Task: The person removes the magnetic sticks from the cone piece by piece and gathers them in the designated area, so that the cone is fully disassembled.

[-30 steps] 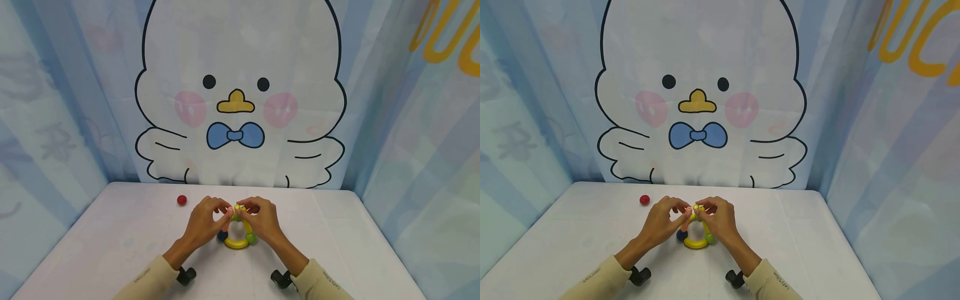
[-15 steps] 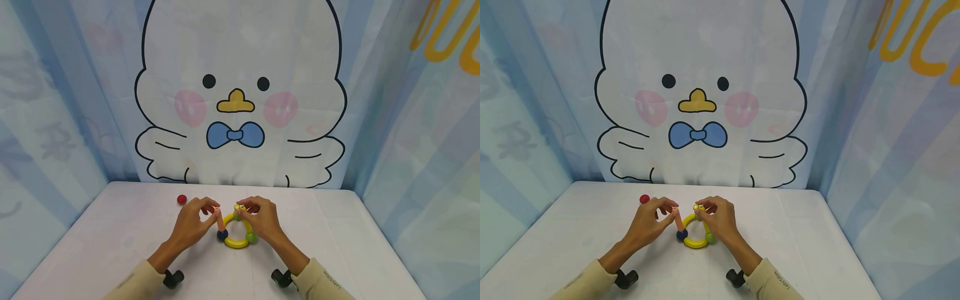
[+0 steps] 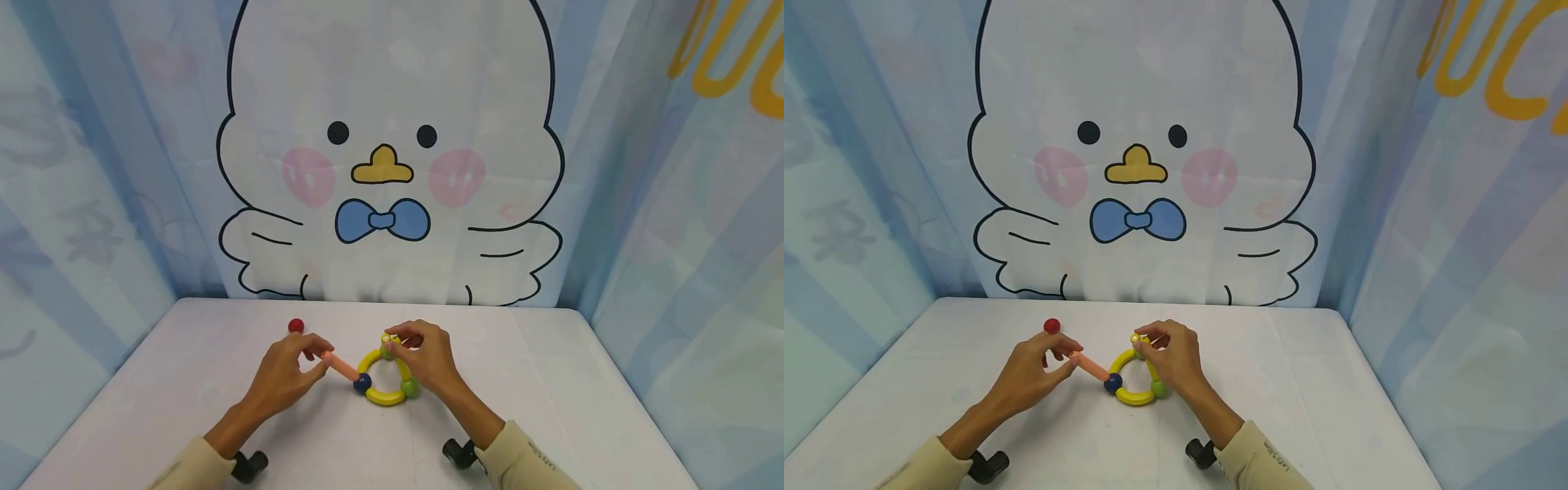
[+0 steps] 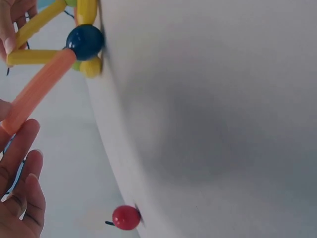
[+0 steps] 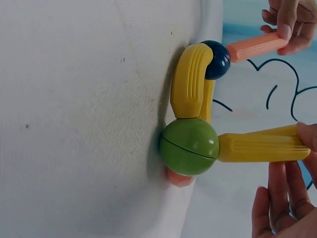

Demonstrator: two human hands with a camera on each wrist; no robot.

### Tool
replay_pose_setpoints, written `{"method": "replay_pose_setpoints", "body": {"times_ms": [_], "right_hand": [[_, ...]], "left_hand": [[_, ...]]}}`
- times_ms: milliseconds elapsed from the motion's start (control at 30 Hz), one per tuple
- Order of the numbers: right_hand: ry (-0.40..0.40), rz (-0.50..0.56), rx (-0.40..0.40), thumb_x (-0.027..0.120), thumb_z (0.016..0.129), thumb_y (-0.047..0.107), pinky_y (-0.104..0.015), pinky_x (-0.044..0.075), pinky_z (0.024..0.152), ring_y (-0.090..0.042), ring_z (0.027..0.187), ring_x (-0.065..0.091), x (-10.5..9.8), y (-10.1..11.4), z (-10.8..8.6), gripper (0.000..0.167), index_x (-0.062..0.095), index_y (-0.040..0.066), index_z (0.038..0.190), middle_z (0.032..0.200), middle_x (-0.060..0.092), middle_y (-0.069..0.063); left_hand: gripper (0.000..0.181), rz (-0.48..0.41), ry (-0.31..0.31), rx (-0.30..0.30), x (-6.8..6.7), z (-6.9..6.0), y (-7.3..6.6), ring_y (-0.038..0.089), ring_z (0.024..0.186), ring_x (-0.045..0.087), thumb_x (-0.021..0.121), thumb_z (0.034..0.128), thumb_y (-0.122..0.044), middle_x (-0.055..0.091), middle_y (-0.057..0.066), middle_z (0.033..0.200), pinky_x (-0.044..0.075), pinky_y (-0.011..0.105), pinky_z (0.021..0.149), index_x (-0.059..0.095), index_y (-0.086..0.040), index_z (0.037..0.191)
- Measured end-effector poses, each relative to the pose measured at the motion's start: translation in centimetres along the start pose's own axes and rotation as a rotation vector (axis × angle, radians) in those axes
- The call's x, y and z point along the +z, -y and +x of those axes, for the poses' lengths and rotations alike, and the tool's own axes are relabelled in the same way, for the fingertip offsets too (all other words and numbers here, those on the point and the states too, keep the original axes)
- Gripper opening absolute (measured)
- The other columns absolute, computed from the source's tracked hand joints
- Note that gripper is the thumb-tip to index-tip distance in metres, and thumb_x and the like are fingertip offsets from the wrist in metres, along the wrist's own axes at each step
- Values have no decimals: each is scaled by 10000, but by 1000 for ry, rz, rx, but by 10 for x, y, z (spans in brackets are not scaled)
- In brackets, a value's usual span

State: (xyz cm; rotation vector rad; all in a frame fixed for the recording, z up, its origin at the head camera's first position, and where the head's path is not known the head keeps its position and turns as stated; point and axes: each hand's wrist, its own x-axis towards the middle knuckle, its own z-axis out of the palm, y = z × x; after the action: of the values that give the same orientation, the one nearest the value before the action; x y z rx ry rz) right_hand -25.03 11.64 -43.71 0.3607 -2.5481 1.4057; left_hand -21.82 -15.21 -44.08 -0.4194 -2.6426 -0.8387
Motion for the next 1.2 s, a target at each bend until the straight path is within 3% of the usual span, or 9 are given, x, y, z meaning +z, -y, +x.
{"method": "replay_pose_setpoints", "body": {"times_ms": [233, 433, 600, 800, 1000, 1200], "right_hand": [[2, -3, -7, 856, 916, 212, -212, 557, 783, -103, 859, 643, 0, 0, 0, 167, 835, 254, 1077, 968, 739, 77], [2, 3, -20, 856, 914, 193, -215, 561, 801, -98, 865, 648, 0, 0, 0, 172, 833, 249, 1076, 971, 737, 69], [7, 14, -28, 857, 911, 180, -215, 563, 803, -95, 864, 651, -1, 0, 0, 175, 833, 243, 1072, 967, 735, 64], [14, 13, -26, 855, 915, 195, -215, 562, 805, -97, 868, 651, -1, -1, -1, 167, 832, 245, 1073, 983, 746, 68], [12, 12, -25, 856, 915, 202, -216, 562, 802, -95, 869, 650, -1, -1, 0, 163, 831, 252, 1068, 985, 746, 74], [11, 5, -20, 857, 915, 211, -218, 561, 803, -95, 866, 648, -1, -1, 0, 163, 831, 258, 1069, 982, 746, 79]], "left_hand": [[184, 79, 89, -17, -10, -4, 13, 161, 894, 599, 898, 865, -222, 705, -67, 955, 517, 266, 762, 799, -221, 1020], [161, 138, 215, -61, -13, -5, 21, 132, 853, 566, 913, 846, -218, 667, -70, 868, 499, 249, 739, 806, -247, 962], [183, 136, 314, -106, -11, -2, 24, 123, 827, 554, 915, 833, -166, 645, -89, 851, 503, 278, 747, 793, -255, 937], [181, 136, 390, -140, -4, 1, 30, 130, 821, 551, 914, 829, -148, 642, -84, 833, 526, 339, 797, 783, -237, 916], [190, 142, 409, -118, -2, 4, 30, 119, 818, 541, 929, 817, -180, 641, -101, 815, 512, 331, 779, 770, -248, 896], [193, 119, 351, -70, 0, 11, 18, 141, 881, 591, 911, 849, -245, 670, -114, 862, 524, 308, 784, 785, -232, 996]]}}
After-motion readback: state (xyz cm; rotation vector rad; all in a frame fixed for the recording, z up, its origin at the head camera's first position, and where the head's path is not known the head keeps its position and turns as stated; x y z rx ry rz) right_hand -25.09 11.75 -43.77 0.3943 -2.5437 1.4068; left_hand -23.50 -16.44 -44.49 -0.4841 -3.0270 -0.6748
